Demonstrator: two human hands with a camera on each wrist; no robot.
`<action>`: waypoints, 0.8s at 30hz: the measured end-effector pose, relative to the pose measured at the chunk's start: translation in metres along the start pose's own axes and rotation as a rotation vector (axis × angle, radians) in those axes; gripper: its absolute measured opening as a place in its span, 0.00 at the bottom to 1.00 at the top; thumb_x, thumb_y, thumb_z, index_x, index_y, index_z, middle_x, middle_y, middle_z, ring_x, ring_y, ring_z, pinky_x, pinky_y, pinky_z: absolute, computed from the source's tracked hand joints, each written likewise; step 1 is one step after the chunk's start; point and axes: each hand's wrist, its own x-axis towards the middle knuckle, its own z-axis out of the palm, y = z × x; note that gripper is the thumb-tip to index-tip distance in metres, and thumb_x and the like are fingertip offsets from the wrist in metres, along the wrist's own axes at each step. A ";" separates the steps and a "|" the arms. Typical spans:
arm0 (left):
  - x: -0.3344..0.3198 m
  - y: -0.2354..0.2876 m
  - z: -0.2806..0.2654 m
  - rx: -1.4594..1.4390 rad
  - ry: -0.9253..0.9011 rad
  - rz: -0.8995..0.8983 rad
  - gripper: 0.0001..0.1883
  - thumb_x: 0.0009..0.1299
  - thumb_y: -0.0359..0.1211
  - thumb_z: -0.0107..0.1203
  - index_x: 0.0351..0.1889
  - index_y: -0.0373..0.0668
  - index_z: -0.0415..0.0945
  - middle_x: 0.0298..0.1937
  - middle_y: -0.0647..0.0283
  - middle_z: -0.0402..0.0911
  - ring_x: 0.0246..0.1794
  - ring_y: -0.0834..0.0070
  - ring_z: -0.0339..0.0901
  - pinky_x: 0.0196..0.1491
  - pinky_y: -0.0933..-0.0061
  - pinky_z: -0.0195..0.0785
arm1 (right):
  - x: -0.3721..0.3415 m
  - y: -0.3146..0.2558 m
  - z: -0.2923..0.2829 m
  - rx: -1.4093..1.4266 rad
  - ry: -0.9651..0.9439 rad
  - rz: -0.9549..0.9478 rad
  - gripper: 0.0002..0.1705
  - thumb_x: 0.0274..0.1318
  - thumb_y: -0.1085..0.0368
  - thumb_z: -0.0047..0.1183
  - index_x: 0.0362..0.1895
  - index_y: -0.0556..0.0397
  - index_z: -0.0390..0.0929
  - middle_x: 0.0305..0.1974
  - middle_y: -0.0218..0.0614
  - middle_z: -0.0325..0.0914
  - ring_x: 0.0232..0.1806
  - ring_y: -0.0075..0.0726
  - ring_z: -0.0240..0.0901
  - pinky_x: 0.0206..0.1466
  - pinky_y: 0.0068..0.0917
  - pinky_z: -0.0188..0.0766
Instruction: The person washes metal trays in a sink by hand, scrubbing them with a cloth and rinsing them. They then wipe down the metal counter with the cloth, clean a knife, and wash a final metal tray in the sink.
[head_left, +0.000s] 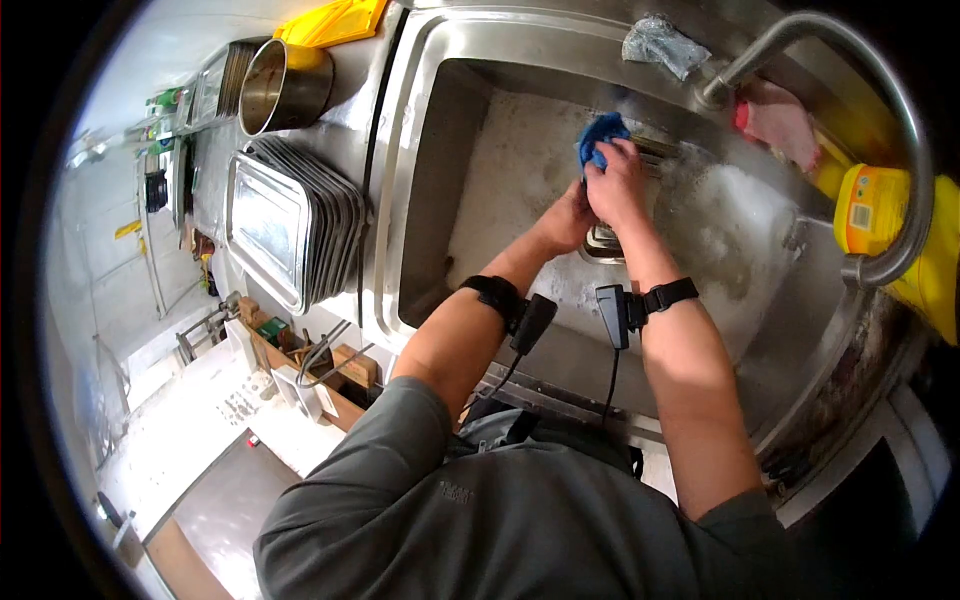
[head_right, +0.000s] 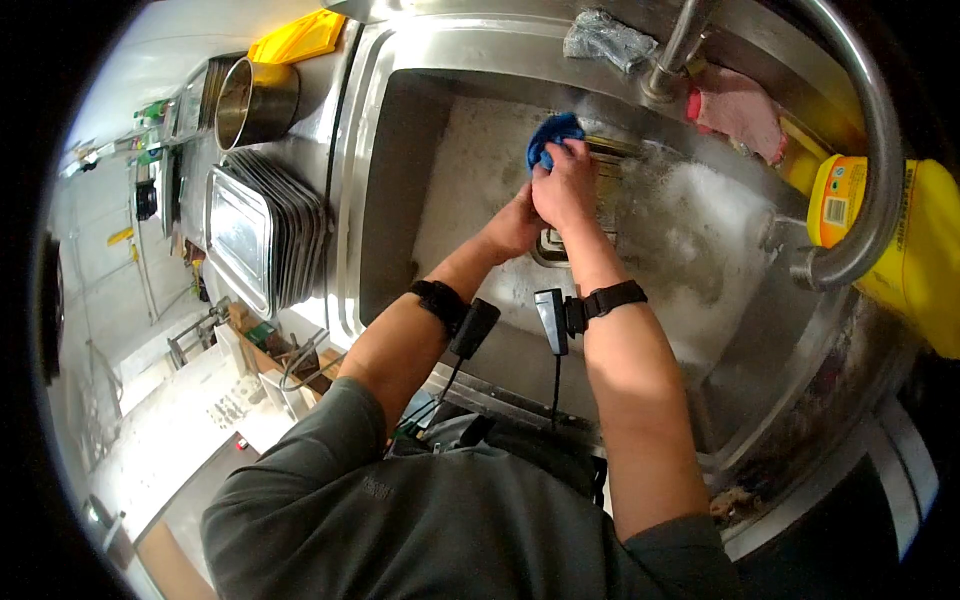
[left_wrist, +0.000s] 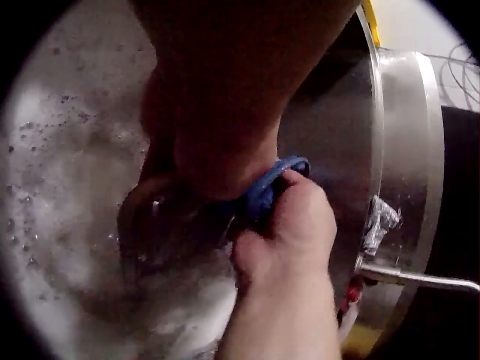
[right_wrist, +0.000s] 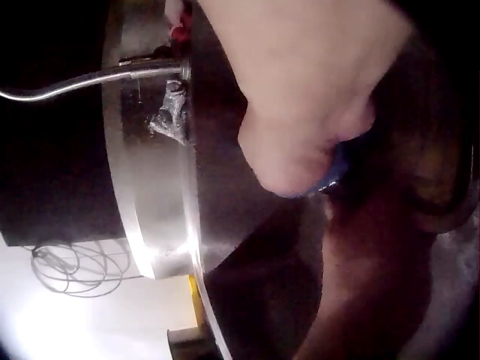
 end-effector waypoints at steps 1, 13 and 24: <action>-0.003 0.001 0.001 -0.091 0.054 0.112 0.25 0.70 0.24 0.47 0.65 0.38 0.56 0.54 0.55 0.75 0.57 0.67 0.71 0.56 0.66 0.66 | -0.005 0.001 0.000 0.044 -0.039 -0.046 0.18 0.48 0.62 0.57 0.46 0.52 0.79 0.53 0.47 0.69 0.54 0.55 0.66 0.58 0.45 0.63; 0.005 0.006 0.010 -0.863 0.072 -0.486 0.37 0.71 0.65 0.32 0.60 0.45 0.68 0.59 0.59 0.73 0.56 0.63 0.72 0.59 0.59 0.64 | -0.028 0.023 0.025 -0.230 0.208 0.100 0.16 0.54 0.59 0.52 0.46 0.49 0.80 0.51 0.43 0.73 0.54 0.51 0.67 0.62 0.47 0.58; 0.028 -0.002 -0.005 -1.043 0.240 -0.571 0.27 0.73 0.54 0.39 0.49 0.39 0.72 0.43 0.52 0.80 0.39 0.56 0.77 0.48 0.53 0.71 | -0.098 -0.029 -0.025 -0.208 -0.241 0.085 0.10 0.54 0.61 0.50 0.39 0.49 0.77 0.51 0.38 0.69 0.56 0.56 0.61 0.56 0.59 0.60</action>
